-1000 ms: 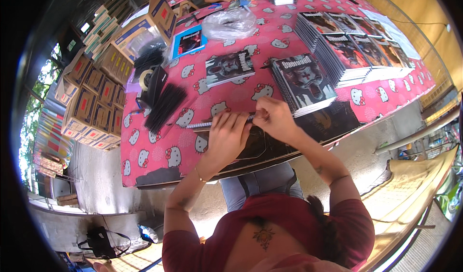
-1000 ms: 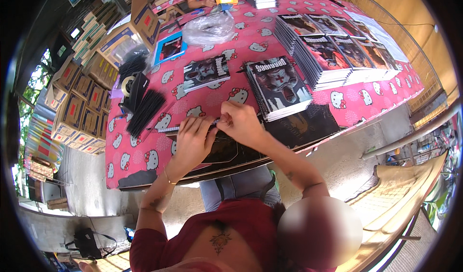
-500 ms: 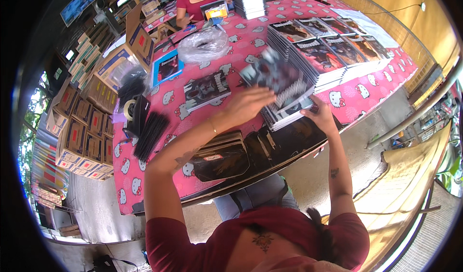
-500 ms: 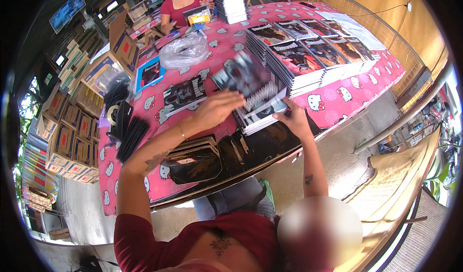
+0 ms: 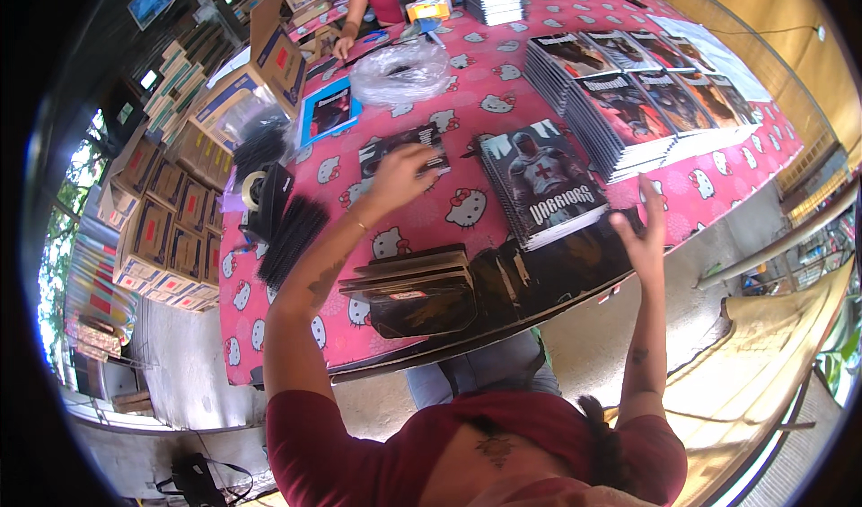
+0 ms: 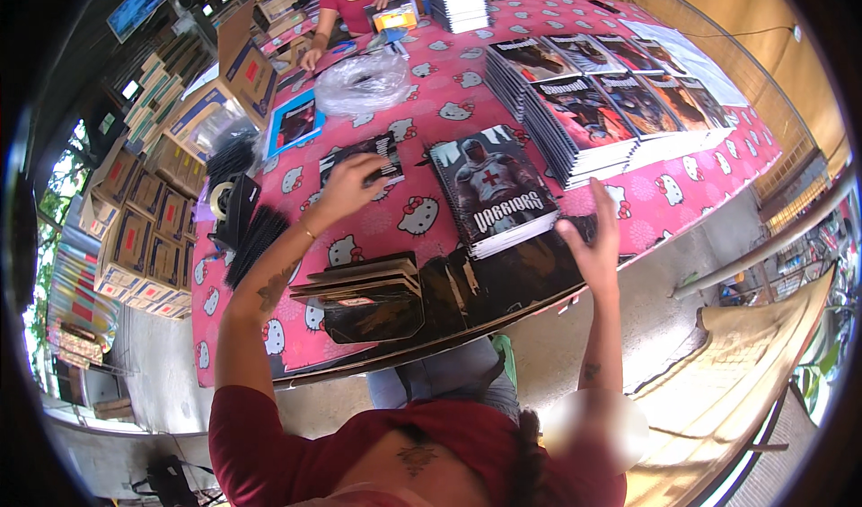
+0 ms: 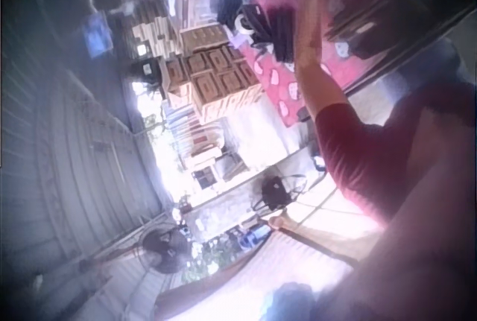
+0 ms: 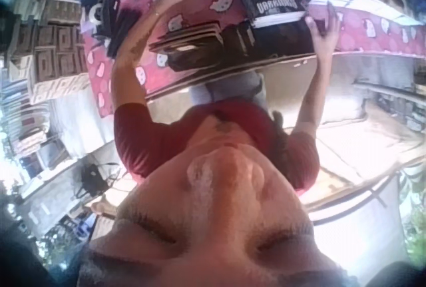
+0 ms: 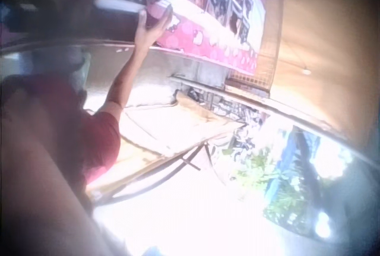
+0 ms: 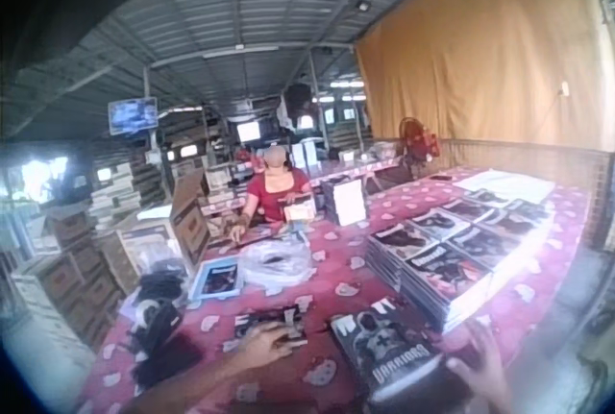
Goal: The person manually threads a spiral binding coil through the pre-punched holes of a notebook and rotates the coil by hand to bind the pages together.
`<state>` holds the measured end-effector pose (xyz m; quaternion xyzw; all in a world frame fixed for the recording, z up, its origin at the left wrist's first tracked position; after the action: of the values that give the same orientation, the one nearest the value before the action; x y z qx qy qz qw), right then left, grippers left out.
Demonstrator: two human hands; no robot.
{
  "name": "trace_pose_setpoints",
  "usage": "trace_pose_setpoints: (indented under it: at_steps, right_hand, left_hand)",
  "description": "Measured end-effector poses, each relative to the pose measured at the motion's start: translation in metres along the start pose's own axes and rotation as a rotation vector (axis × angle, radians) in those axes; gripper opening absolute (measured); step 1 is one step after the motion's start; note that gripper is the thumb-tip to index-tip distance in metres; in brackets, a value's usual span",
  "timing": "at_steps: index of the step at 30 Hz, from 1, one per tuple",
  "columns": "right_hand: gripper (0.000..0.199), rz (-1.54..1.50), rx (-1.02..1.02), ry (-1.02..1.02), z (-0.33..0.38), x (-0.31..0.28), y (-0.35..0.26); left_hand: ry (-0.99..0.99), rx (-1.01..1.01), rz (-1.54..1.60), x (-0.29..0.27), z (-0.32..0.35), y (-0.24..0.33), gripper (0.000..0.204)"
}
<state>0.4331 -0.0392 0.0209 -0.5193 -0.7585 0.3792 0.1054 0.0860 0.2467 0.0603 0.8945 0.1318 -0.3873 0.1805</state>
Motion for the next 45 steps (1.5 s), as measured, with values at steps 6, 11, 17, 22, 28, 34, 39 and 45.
trace_pose_setpoints:
  at_steps: [6,11,17,22,28,34,39,45]
  right_hand:
    - [0.028,-0.199,-0.101,0.053,0.004,0.036,-0.097]
    - [0.064,-0.408,-0.193,-0.243,0.028,0.104,-0.148]
    - [0.036,-0.849,0.445,-0.476,0.076,0.143,-0.129]
    - [0.031,-0.77,0.415,-0.448,0.096,0.141,-0.142]
    - [0.031,-0.488,0.197,-0.549,0.108,0.143,-0.145]
    - [0.058,-0.638,0.311,-0.689,0.123,0.15,-0.149]
    - [0.055,-0.713,0.348,-0.496,0.144,0.163,-0.147]
    - [0.058,-0.723,0.31,-0.611,0.106,0.16,-0.107]
  left_hand:
    - [0.047,-0.022,-0.217,0.0,0.098,-0.061,0.027]
    - [0.301,-0.045,-0.247,-0.066,0.033,0.02,0.024]
    - [0.258,-0.007,-0.109,-0.152,0.029,0.155,0.026]
    - [0.215,0.049,-0.127,-0.157,0.051,0.17,0.03]
    - [0.119,0.065,-0.143,-0.17,0.061,0.178,0.026]
    - [0.27,-0.091,-0.431,-0.115,0.144,0.158,0.037]
    - [0.996,-1.103,0.482,-0.062,0.231,0.115,0.049]
    - [0.482,-0.679,-0.513,-0.074,0.205,-0.016,0.031]
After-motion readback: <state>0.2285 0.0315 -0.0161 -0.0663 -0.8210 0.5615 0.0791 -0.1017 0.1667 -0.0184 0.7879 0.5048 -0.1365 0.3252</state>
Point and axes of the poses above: each hand's wrist, its own z-axis away from the middle knuckle, its own x-axis out of the palm, y = z × x, the point moved 1 cm from there along -z, towards the middle knuckle, and after that the axes turned 13 degrees about y, right-handed, at the moved point
